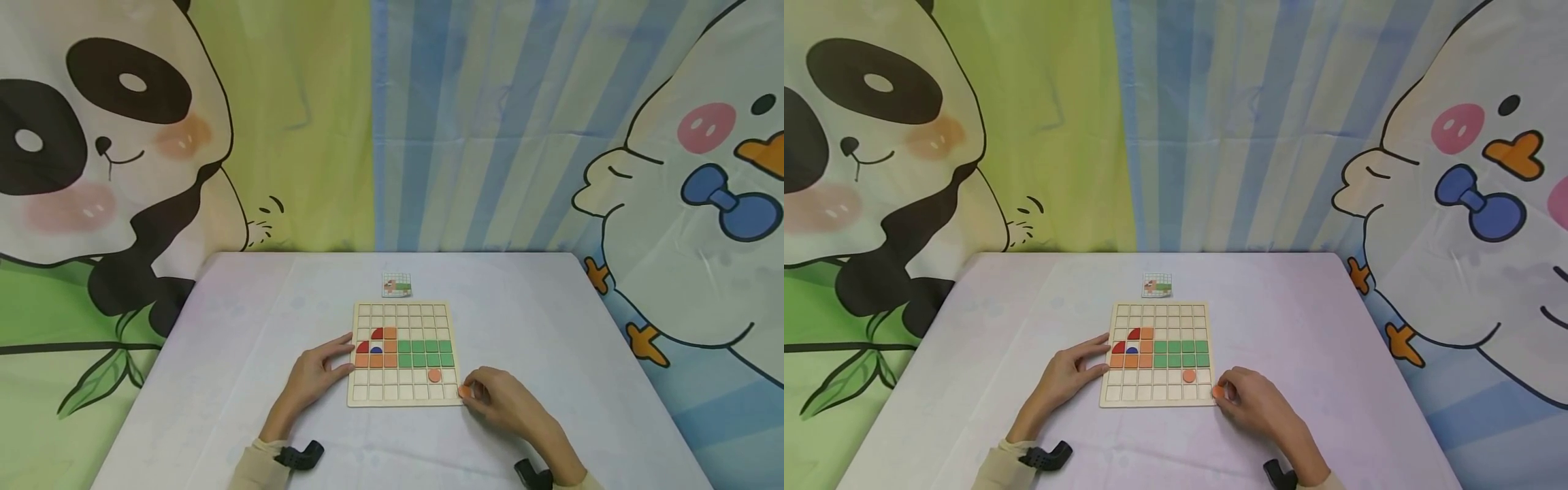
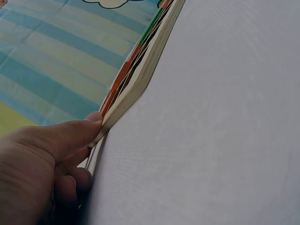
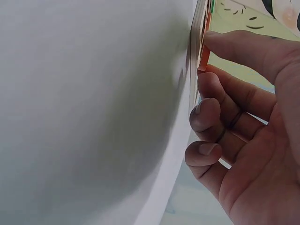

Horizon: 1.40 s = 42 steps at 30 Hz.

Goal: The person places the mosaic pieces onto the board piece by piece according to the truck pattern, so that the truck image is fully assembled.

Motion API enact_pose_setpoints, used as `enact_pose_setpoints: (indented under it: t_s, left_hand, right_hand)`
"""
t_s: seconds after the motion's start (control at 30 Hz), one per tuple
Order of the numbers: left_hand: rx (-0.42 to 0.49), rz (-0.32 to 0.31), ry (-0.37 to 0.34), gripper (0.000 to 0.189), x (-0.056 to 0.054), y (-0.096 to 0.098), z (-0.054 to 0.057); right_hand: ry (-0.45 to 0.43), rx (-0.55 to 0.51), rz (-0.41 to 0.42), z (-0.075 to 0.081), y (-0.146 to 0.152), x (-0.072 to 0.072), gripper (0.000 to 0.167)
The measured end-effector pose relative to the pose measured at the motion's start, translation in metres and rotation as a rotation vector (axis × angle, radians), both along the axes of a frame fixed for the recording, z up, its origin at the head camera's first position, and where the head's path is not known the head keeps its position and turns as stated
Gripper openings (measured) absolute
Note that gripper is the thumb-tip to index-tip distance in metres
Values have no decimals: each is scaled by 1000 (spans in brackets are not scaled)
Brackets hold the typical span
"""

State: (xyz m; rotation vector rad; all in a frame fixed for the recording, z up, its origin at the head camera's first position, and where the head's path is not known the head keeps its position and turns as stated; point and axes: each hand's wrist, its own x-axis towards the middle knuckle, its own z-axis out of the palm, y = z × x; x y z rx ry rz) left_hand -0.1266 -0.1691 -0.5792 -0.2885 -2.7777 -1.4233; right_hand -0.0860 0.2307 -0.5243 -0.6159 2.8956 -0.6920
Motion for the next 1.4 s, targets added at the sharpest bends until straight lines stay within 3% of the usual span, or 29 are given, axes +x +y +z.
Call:
enact_pose_setpoints:
  t_s: [0.33,0.9,1.4]
  left_hand:
    - [-1,-1,-28,44,0,0,2]
    - [-2,-4,16,44,-1,-1,-2]
    - [16,-16,-8,44,-1,-2,2]
  right_hand:
    - [37,-41,98,0,-34,-15,11]
    - [84,3,289,1,-117,-39,14]
    - [108,30,336,-1,-146,-46,11]
